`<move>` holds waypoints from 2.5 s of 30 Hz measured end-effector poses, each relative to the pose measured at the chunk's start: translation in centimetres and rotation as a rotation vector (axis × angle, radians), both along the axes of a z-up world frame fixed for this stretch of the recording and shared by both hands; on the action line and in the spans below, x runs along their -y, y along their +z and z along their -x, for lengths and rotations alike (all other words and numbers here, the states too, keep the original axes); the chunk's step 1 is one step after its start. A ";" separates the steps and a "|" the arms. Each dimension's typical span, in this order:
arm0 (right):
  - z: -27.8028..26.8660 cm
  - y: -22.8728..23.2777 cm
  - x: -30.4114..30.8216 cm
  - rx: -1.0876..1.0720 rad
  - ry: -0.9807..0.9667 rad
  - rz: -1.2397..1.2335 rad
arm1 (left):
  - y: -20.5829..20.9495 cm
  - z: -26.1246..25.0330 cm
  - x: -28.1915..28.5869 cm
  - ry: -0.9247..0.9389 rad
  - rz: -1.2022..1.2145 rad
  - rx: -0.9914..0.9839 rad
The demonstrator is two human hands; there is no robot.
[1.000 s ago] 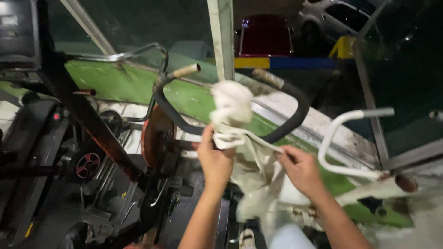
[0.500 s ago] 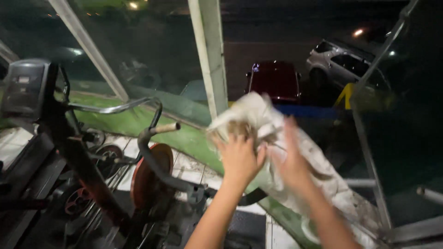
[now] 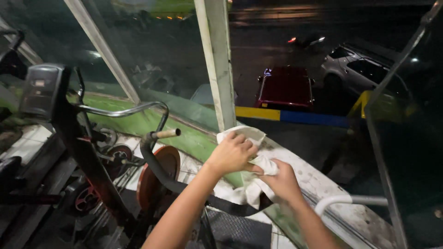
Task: Wiping down and cleaning various fitness machines and benches with a rag.
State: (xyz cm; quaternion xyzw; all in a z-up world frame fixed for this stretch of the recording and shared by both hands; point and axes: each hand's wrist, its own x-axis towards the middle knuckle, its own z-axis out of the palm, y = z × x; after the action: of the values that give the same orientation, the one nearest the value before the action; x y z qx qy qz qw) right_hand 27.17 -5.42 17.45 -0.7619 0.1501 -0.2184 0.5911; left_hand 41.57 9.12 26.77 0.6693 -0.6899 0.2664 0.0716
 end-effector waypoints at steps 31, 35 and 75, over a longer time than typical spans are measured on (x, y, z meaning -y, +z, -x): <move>-4.2 16.8 2.5 -0.169 0.231 0.913 | 2.8 -7.5 -0.5 0.089 -0.157 -0.066; -6.6 18.5 2.3 0.376 0.073 0.521 | 8.3 -7.6 -2.2 0.269 0.235 -0.341; 1.1 1.2 -0.7 0.333 0.039 0.070 | -14.4 10.8 -6.3 0.335 0.050 -0.860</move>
State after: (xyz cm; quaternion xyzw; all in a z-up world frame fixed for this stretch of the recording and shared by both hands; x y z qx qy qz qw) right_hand 26.04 -4.77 18.68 -0.7381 0.0273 -0.3352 0.5849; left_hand 30.73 15.40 12.33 0.8194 -0.4731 -0.0113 0.3234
